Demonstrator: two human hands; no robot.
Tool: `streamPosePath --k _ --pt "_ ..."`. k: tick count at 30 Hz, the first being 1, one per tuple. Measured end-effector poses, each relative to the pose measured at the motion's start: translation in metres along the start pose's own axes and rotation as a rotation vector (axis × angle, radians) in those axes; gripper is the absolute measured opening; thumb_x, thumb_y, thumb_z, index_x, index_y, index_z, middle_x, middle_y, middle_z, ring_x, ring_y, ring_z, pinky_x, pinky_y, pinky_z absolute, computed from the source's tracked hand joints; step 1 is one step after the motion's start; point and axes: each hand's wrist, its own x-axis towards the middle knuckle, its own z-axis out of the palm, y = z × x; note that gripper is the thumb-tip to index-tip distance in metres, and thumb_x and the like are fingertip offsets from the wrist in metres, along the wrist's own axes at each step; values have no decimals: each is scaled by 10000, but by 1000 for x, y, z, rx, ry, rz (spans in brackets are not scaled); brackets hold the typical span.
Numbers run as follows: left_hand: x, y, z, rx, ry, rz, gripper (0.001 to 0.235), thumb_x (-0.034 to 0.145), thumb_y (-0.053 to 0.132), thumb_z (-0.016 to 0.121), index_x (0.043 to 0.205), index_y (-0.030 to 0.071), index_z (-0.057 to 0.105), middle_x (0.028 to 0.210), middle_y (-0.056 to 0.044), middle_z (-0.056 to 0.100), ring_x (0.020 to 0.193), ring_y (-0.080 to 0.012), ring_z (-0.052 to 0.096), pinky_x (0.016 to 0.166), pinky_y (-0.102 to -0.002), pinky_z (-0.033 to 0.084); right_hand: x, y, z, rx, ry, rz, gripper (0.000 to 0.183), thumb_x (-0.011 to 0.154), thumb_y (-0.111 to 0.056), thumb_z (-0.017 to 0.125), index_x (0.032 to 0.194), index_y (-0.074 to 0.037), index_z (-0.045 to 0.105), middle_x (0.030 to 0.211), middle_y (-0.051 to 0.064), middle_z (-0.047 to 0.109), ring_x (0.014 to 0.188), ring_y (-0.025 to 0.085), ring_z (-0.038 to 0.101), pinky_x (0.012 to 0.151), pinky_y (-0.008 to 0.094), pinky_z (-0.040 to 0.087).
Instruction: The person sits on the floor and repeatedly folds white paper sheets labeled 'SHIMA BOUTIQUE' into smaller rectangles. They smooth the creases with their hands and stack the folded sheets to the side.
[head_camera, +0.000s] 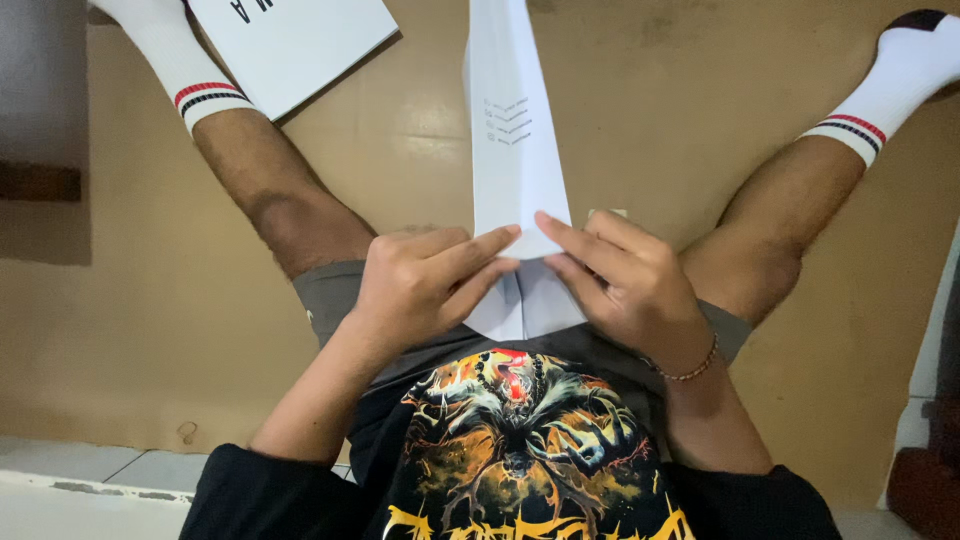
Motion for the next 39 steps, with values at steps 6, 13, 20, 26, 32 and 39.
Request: streamPosePath --k 6,13,20,26,32,39 --pt "4 -2 22 21 156 -54 80 904 185 783 963 195 836 827 20 482 617 -155 472 564 -257 481 10 -1 2 16 120 23 84 940 -64 764 1005 -62 816 897 85 549 812 227 540 767 366 470" --pt "10 -3 56 218 -268 -378 585 996 277 571 1511 60 397 1486 -167 488 1006 -389 699 627 -495 608 -5 46 47 9 385 136 165 1047 -38 610 1026 91 710 1096 224 695 1152 450 657 1026 537 526" --pt "-19 -113 161 324 -758 -584 881 1012 656 333 1381 -108 573 1522 -294 489 1238 -523 600 818 -680 560 -83 187 157 34 375 301 213 800 82 811 817 -24 628 962 166 706 935 406 684 810 511 515" --pt "-56 -158 226 136 -475 -629 659 1150 494 228 1673 94 202 1753 -149 53 1603 -412 -11 1203 -706 -106 -101 252 211 22 247 455 219 741 78 739 854 -74 628 791 129 636 821 387 641 751 494 507" --pt "-61 -162 242 386 -607 -614 571 1146 484 106 1688 306 87 1747 -76 -98 1591 -334 -145 1208 -687 -132 -97 248 176 105 74 729 122 838 -72 795 946 -83 739 823 97 633 683 198 614 684 322 521" --pt "-62 -164 251 427 -631 -636 568 1146 495 118 1687 322 100 1745 -70 -93 1586 -327 -156 1215 -680 -125 -84 223 151 95 26 849 181 854 -107 716 1020 -143 779 871 90 660 759 237 677 718 335 554"
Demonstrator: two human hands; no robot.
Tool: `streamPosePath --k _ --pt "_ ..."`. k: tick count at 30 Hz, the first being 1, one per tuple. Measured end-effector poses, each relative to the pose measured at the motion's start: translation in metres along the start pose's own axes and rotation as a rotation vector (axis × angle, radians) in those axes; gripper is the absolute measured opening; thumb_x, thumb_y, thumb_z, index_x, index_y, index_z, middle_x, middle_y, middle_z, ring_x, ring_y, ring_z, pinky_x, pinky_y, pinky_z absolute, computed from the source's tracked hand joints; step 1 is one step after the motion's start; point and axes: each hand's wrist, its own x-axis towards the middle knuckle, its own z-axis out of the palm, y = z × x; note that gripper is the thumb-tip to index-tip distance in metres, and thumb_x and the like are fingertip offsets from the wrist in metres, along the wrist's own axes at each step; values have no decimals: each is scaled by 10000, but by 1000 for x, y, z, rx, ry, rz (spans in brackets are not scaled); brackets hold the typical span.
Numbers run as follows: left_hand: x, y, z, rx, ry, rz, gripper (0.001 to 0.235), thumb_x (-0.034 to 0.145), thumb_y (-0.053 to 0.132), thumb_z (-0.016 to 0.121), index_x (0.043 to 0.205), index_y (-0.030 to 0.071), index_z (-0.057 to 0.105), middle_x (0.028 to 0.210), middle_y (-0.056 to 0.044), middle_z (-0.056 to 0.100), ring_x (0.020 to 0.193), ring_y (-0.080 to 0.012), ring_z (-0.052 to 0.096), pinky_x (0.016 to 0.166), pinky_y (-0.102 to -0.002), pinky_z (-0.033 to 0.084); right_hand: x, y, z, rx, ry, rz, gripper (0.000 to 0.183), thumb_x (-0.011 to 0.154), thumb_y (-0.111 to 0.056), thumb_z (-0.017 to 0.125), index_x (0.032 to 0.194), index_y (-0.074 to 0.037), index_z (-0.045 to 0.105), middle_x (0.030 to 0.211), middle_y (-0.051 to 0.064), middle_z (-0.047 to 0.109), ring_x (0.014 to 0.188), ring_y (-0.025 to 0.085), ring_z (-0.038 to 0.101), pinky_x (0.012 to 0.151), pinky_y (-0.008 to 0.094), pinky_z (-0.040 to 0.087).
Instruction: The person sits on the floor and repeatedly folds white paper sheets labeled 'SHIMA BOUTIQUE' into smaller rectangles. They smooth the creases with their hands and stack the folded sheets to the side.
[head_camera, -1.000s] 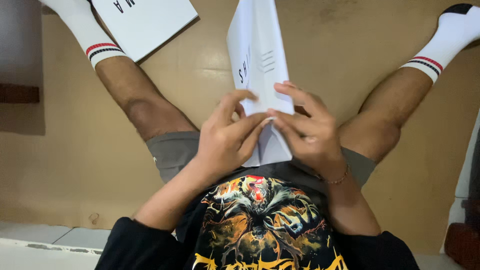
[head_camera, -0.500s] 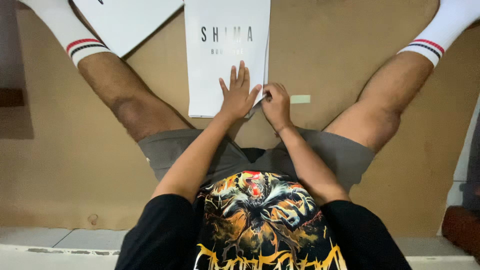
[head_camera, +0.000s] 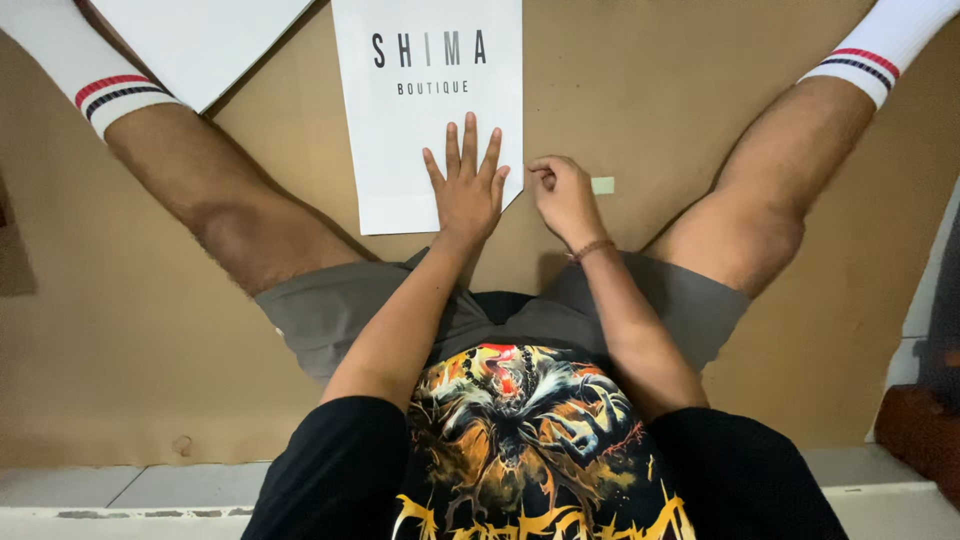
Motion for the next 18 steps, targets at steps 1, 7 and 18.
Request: streamPosePath --k 1,7,18 --pt "0 -1 0 -61 -11 -9 573 1142 509 146 1685 330 110 1741 -54 -121 1582 -322 -178 1204 -679 -152 -8 -36 -23 -154 -134 82 339 863 -28 650 1191 -92 704 1092 153 642 1032 351 607 906 460 496" --pt "-5 -3 -18 -197 -19 15 807 1037 676 451 1686 288 169 1734 -68 -151 1577 -347 -199 1194 -706 -158 7 20 -79 -652 -251 53 290 866 -59 698 1156 -74 685 1132 185 650 1173 469 575 979 624 459" --pt "3 -6 -10 -305 -46 3 740 1083 521 497 1687 299 131 1721 -65 -201 1558 -345 -255 1182 -706 -178 28 -23 -20 -634 -200 -506 177 1054 -54 654 1214 -75 729 1230 96 674 1249 296 611 1099 495 460"
